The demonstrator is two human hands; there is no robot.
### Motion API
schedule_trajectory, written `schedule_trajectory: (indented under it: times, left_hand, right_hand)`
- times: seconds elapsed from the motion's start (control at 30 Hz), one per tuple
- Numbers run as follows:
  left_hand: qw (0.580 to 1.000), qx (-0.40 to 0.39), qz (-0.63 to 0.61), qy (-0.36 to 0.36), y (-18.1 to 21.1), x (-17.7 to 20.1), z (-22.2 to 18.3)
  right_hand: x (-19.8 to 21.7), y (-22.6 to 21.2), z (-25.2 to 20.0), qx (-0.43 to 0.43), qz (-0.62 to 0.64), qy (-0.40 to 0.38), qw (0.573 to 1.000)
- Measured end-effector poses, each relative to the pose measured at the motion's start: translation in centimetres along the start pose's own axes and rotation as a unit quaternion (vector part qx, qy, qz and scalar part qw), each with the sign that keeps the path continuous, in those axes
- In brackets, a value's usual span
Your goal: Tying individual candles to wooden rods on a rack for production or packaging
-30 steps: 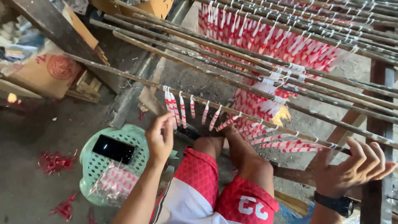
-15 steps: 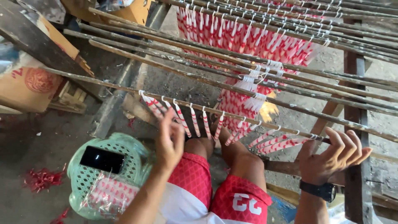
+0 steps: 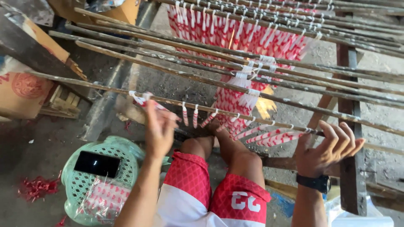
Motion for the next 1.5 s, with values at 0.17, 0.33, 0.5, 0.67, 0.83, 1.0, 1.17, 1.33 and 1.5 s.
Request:
schedule_trajectory:
  times: [0.17, 0.33, 0.5, 0.67, 0.83, 1.0, 1.17, 1.33, 1.5]
  left_hand:
    - [0.995, -0.074, 0.066, 0.024, 0.7, 1.6, -0.2]
    - [0.996, 0.057, 0.004, -0.072, 1.0, -1.5, -3.1]
    - [0.999, 0.024, 0.017, -0.044, 2.5, -2.6, -3.5]
    - [0.998, -0.038, -0.001, -0.057, 5.2, -3.5, -2.3]
    - [0.99, -0.02, -0.049, -0.133, 6.9, -6.2, -1.8]
    - [0.987, -0.039, -0.01, -0.156, 6.3, -8.1, -2.2]
    - [0.987, -0.048, -0.034, -0.151, 5.6, -8.4, -1.9]
    - [0.991, -0.041, -0.09, -0.094, 4.8, -6.8, -1.7]
    - [0.992, -0.03, 0.054, -0.113, 6.6, -8.0, -2.3]
  right_hand:
    - [-0.3, 0.7, -0.2, -0.009, 0.002, 0.001, 1.0]
    - [-0.3, 0.5, -0.1, -0.005, 0.005, 0.003, 1.0]
    - [0.0, 0.1, 0.1, -0.007, 0.003, -0.007, 1.0]
    - [-0.2, 0.4, 0.0, -0.01, 0.005, -0.003, 1.0]
    - [-0.4, 0.7, -0.2, -0.017, 0.003, 0.01, 1.0]
    - [-0.1, 0.7, -0.1, -0.017, 0.003, 0.003, 1.0]
    - [0.0, 0.3, 0.0, -0.014, 0.003, 0.015, 1.0]
    - [0.1, 0.2, 0.3, -0.01, -0.004, 0.022, 1.0]
    - [-0.2, 0.9, -0.1, 0.025, 0.017, 0.043, 0.999]
Point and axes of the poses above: each hand's wrist, its own z-axis towards the middle knuckle, its own x-axis out of the back of the hand, y = z × x, the point moved 7 cm from there along z, towards the middle knuckle, and after that the axes turned 3 degrees about -x, right-handed, at the moved point
